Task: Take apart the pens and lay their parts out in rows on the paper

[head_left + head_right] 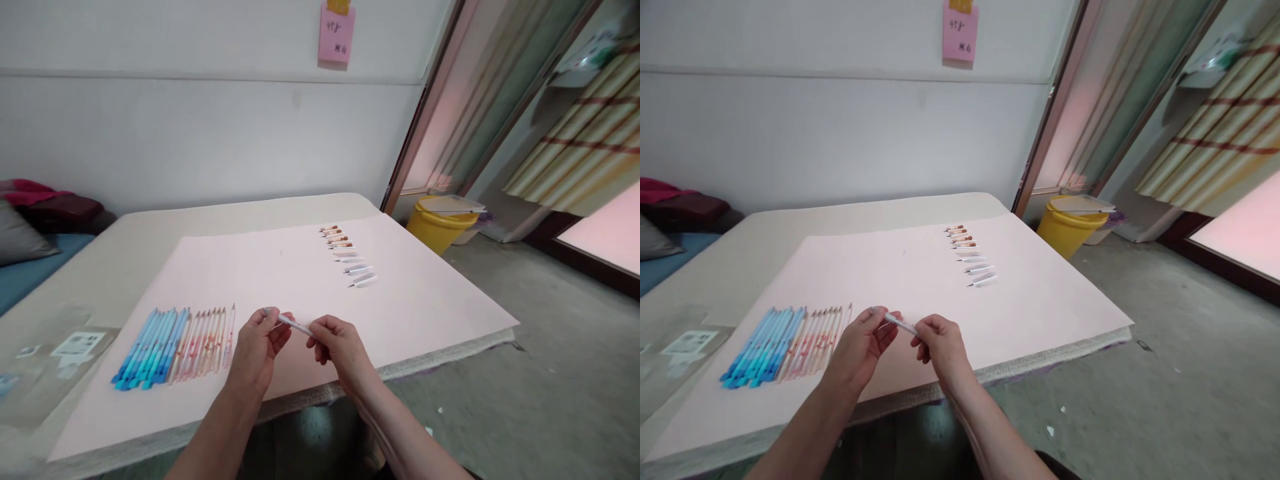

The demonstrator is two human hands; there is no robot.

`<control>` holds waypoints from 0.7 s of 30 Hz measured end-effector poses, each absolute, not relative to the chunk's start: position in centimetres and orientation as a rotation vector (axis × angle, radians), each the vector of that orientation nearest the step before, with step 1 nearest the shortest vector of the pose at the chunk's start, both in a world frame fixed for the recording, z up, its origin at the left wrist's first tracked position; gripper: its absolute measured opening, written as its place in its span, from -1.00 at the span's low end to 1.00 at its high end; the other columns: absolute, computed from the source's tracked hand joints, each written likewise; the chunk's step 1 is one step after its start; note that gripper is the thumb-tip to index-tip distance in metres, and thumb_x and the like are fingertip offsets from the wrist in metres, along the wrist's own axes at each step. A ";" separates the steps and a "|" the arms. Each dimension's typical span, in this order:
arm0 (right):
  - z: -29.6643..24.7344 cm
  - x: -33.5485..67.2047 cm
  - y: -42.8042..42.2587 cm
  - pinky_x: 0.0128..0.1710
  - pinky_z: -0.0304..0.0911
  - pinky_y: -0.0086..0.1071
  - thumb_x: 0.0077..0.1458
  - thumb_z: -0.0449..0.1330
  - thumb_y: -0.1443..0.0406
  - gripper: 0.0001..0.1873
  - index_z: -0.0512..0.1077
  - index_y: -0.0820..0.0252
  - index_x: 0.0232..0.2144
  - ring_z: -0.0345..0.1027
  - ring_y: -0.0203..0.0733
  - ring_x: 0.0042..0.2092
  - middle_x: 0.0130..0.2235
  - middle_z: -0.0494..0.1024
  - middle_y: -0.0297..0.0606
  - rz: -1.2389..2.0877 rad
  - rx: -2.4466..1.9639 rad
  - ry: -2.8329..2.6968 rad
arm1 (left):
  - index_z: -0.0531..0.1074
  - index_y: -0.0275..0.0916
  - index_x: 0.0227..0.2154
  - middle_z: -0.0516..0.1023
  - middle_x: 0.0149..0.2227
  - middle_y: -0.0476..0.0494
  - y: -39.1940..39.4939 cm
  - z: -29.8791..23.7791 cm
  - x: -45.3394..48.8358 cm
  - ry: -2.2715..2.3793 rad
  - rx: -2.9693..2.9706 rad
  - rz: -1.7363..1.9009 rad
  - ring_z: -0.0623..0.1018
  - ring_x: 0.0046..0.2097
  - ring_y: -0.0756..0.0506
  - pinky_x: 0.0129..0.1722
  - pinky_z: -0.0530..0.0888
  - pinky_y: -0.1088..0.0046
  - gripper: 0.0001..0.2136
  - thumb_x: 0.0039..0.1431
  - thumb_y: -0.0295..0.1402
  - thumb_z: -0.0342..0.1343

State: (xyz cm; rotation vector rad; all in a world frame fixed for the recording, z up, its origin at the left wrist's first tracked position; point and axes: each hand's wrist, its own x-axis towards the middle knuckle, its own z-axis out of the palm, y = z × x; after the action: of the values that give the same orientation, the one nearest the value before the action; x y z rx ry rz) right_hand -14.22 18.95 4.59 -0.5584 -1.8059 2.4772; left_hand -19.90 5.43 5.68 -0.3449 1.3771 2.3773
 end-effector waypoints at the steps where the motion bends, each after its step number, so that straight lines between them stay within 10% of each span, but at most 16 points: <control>1: 4.6 -14.2 19.0 -0.65 0.01 -0.53 -0.11 0.23 0.18 -0.74 0.33 0.28 -0.52 0.16 -0.43 -0.64 -0.57 0.43 -0.32 2.462 -0.557 -1.787 | 0.36 -0.27 -0.42 0.55 -0.35 -0.19 5.4 5.7 -19.9 1.378 -0.337 2.380 0.54 -0.32 -0.02 -0.33 0.47 0.48 -0.86 -0.03 -0.38 0.19; 21: 4.8 -14.2 18.8 -0.61 0.12 -0.49 -0.12 0.22 0.19 -0.77 0.40 0.28 -0.47 0.25 -0.37 -0.59 -0.56 0.43 -0.32 2.437 -0.478 -1.870 | 0.35 -0.28 -0.43 0.55 -0.36 -0.19 5.2 5.6 -20.2 1.415 -0.373 2.427 0.54 -0.33 -0.02 -0.33 0.47 0.50 -0.87 -0.02 -0.39 0.19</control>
State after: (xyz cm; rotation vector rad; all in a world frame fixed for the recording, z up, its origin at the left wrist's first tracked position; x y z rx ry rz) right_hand -14.17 18.75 4.78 -0.4779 -1.8698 2.4373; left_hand -20.20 5.18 5.61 -0.3734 1.4155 2.4272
